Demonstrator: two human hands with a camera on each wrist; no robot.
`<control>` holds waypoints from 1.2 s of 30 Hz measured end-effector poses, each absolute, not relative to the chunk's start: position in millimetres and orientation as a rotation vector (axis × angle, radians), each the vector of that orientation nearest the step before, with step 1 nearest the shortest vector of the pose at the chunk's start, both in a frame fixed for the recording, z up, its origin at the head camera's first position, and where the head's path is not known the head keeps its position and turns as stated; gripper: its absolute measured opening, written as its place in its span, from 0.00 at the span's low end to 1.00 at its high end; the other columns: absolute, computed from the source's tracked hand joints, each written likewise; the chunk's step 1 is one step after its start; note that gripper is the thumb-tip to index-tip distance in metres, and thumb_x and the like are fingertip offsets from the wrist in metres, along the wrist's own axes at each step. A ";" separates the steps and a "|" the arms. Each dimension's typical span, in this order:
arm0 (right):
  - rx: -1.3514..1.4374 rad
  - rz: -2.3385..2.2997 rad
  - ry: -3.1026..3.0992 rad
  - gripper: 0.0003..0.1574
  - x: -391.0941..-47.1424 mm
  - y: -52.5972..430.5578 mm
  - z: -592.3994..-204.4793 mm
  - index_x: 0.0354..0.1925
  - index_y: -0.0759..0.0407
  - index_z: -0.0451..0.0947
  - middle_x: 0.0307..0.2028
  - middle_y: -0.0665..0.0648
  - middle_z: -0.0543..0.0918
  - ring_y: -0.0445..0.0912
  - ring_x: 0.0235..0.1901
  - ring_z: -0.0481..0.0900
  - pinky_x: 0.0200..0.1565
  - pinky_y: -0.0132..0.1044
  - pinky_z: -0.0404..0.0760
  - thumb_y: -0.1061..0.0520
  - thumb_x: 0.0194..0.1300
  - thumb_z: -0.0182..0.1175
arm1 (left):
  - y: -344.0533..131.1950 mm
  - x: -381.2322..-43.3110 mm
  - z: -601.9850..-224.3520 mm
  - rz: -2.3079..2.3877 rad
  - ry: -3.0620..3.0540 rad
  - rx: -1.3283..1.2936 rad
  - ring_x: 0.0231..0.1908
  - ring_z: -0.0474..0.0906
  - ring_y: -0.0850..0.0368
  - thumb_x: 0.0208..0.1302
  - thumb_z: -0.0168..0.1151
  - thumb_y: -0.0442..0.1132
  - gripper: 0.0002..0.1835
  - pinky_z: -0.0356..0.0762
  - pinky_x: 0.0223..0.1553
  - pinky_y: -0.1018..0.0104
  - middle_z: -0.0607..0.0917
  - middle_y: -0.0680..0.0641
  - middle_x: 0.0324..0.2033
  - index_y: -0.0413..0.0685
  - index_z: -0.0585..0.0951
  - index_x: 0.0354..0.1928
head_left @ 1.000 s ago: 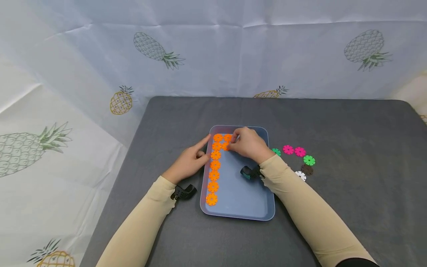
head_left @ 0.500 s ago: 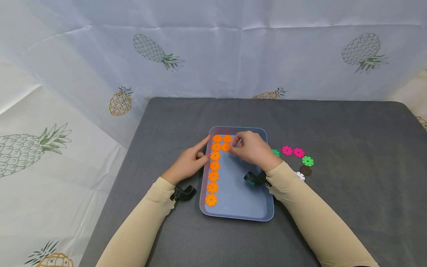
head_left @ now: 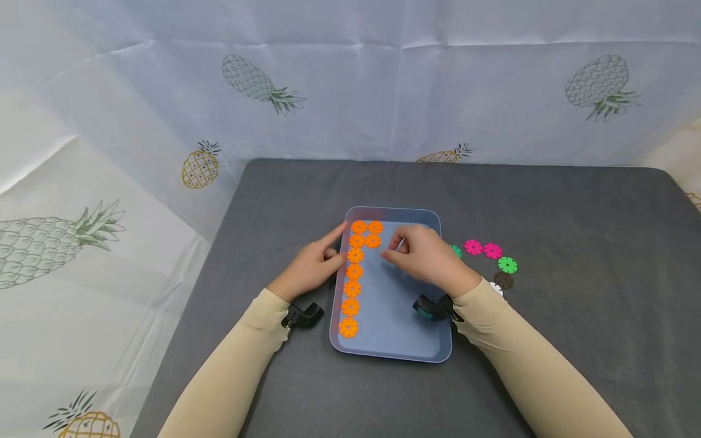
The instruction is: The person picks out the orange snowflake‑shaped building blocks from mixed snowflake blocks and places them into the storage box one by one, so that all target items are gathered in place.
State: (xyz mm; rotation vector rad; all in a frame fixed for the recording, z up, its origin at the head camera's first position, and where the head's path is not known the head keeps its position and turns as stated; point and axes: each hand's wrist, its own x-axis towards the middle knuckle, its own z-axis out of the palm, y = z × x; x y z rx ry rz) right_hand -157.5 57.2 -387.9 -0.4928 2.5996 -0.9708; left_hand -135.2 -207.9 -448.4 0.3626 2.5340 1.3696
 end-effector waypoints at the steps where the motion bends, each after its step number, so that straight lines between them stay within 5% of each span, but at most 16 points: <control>1: -0.502 -0.977 2.597 0.12 -156.8 58.4 -387.9 0.34 0.56 0.83 0.21 0.53 0.77 0.47 0.20 0.73 0.28 0.41 0.75 0.50 0.70 0.68 | -208.0 -135.3 -448.5 1.370 2.537 0.365 0.17 0.53 0.60 0.73 0.56 0.42 0.39 0.55 0.26 0.65 0.67 0.55 0.14 0.67 0.57 0.84; 29: -0.416 -1.054 2.554 0.10 -123.9 125.7 -377.2 0.42 0.56 0.83 0.23 0.51 0.79 0.45 0.18 0.71 0.24 0.39 0.74 0.50 0.71 0.67 | -207.6 -134.5 -447.2 1.379 2.540 0.367 0.17 0.54 0.61 0.71 0.55 0.41 0.40 0.55 0.26 0.66 0.66 0.56 0.15 0.66 0.58 0.84; 36: -0.400 -1.048 2.569 0.09 -116.3 147.7 -381.9 0.42 0.56 0.84 0.26 0.53 0.82 0.44 0.23 0.76 0.30 0.37 0.76 0.51 0.71 0.68 | -206.6 -134.8 -446.3 1.385 2.527 0.358 0.17 0.54 0.60 0.72 0.55 0.41 0.40 0.55 0.26 0.65 0.66 0.56 0.15 0.66 0.58 0.84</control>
